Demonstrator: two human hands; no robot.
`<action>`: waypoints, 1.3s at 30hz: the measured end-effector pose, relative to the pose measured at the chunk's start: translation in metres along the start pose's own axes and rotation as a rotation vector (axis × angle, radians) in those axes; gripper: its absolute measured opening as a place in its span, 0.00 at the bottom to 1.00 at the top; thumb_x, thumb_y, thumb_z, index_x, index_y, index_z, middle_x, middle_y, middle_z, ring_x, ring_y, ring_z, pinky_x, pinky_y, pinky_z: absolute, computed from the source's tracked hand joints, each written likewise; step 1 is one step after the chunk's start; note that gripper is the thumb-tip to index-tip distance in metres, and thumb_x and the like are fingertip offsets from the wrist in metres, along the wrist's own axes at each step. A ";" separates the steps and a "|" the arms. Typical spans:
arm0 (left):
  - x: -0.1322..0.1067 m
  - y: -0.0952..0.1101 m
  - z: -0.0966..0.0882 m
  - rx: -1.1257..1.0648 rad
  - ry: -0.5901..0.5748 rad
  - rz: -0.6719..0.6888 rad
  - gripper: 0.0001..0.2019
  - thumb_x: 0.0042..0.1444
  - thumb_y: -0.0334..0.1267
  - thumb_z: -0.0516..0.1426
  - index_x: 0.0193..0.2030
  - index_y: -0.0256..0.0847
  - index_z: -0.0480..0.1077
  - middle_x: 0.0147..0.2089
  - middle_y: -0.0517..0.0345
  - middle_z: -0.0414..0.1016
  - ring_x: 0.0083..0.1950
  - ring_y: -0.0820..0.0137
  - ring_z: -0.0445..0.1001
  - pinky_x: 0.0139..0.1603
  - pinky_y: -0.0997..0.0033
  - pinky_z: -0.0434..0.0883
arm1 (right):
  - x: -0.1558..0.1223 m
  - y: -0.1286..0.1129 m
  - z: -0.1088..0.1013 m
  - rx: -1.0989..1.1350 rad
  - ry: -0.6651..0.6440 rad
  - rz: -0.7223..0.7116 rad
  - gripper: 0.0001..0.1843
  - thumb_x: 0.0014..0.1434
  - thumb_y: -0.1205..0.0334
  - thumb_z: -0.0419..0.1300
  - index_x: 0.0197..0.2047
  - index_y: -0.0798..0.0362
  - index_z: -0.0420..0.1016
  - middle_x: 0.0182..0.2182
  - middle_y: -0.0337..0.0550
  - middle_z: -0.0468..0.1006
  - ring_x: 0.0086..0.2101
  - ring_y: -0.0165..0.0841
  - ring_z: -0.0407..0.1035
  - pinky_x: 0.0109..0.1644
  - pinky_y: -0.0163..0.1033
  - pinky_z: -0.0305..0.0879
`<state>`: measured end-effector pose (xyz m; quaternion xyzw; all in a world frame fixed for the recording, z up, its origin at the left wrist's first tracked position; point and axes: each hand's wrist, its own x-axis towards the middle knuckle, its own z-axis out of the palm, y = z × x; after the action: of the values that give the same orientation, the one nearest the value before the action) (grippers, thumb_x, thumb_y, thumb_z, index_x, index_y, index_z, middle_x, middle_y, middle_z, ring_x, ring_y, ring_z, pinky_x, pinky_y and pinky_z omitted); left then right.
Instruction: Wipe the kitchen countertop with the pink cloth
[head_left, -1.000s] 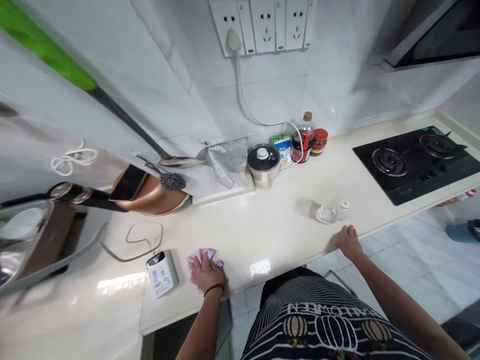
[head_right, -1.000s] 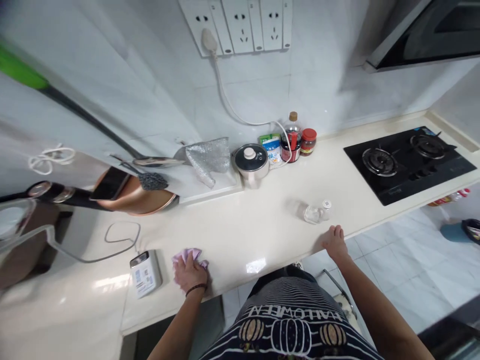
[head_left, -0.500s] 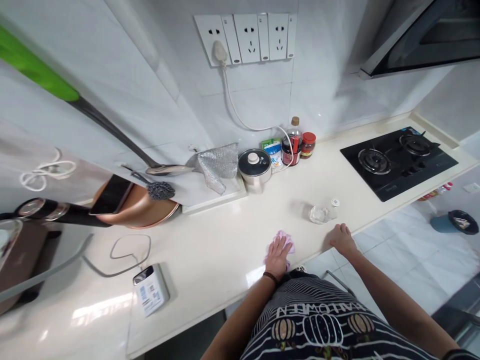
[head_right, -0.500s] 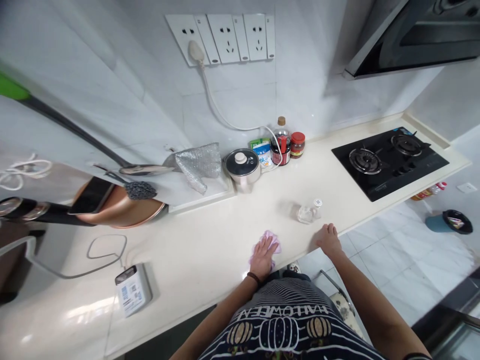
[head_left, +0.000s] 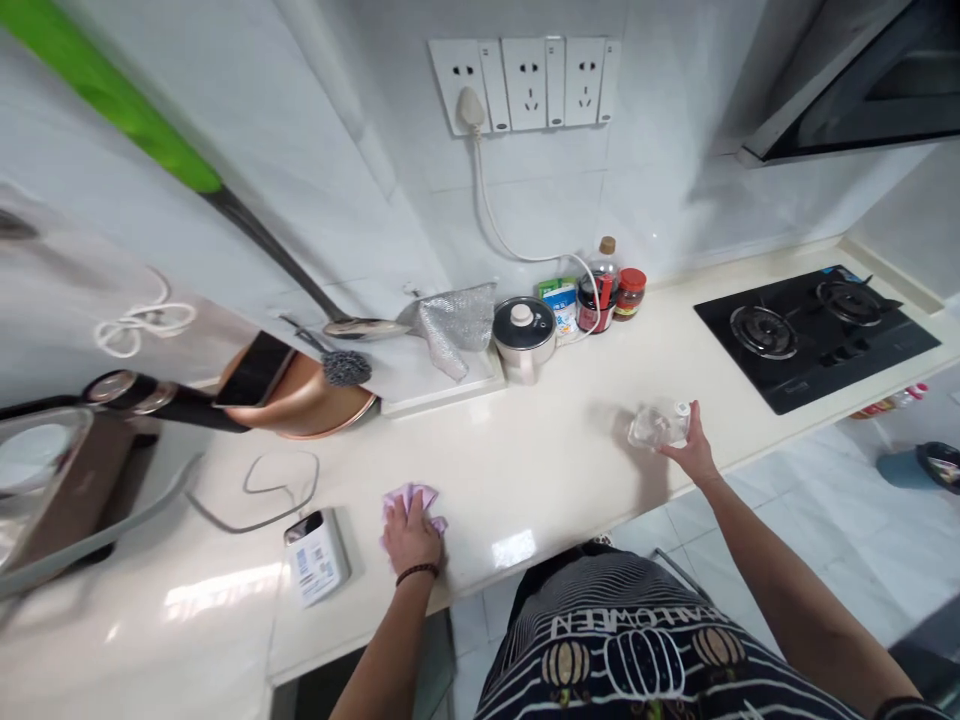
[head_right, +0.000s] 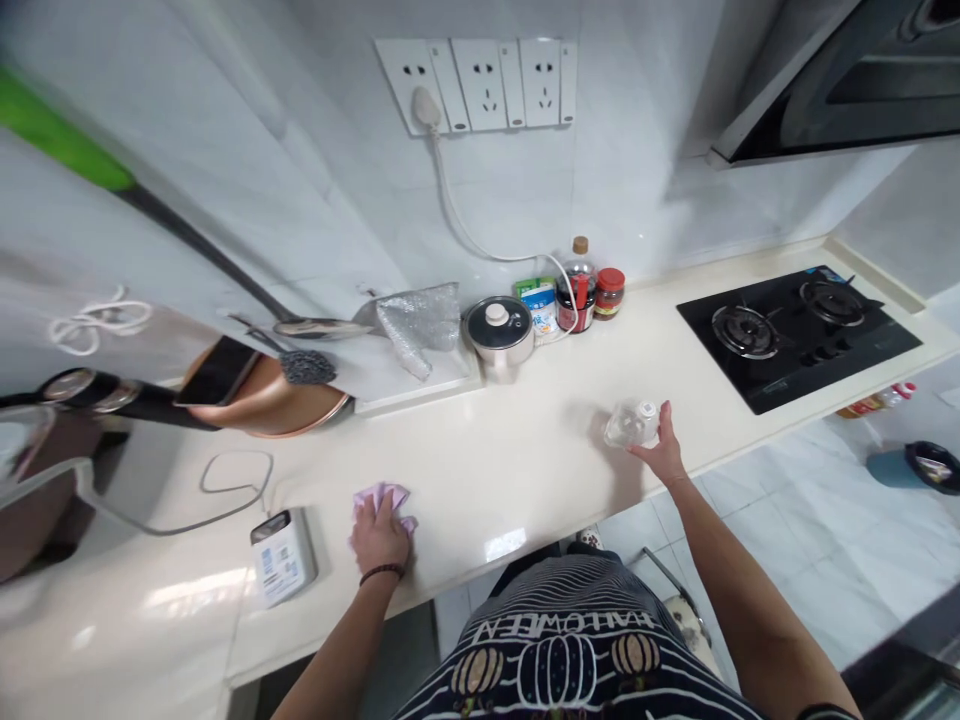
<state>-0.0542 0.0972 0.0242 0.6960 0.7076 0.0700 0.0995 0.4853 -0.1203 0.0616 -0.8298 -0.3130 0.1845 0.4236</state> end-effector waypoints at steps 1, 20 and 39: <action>-0.002 0.000 -0.001 0.003 -0.002 -0.012 0.28 0.61 0.28 0.54 0.68 0.42 0.71 0.76 0.45 0.66 0.77 0.51 0.61 0.71 0.46 0.66 | 0.005 -0.007 0.003 0.011 -0.008 -0.002 0.73 0.41 0.34 0.73 0.80 0.51 0.42 0.74 0.62 0.63 0.69 0.52 0.63 0.71 0.57 0.64; -0.013 0.008 0.001 -0.090 -0.060 -0.059 0.32 0.60 0.28 0.57 0.73 0.39 0.67 0.80 0.36 0.57 0.83 0.48 0.48 0.78 0.41 0.55 | -0.108 -0.133 0.136 -0.699 -0.749 -0.635 0.41 0.49 0.75 0.62 0.67 0.45 0.74 0.58 0.53 0.75 0.58 0.47 0.64 0.71 0.55 0.54; -0.107 0.103 0.077 -0.156 -0.614 1.156 0.38 0.55 0.30 0.60 0.74 0.53 0.66 0.80 0.51 0.60 0.83 0.53 0.50 0.79 0.38 0.52 | -0.003 -0.029 0.010 0.119 0.102 0.043 0.51 0.39 0.40 0.76 0.63 0.49 0.66 0.58 0.54 0.77 0.56 0.49 0.73 0.63 0.60 0.70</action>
<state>0.0654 -0.0107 -0.0211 0.9430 0.1519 -0.0385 0.2935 0.4673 -0.1038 0.0796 -0.8180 -0.2615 0.1694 0.4836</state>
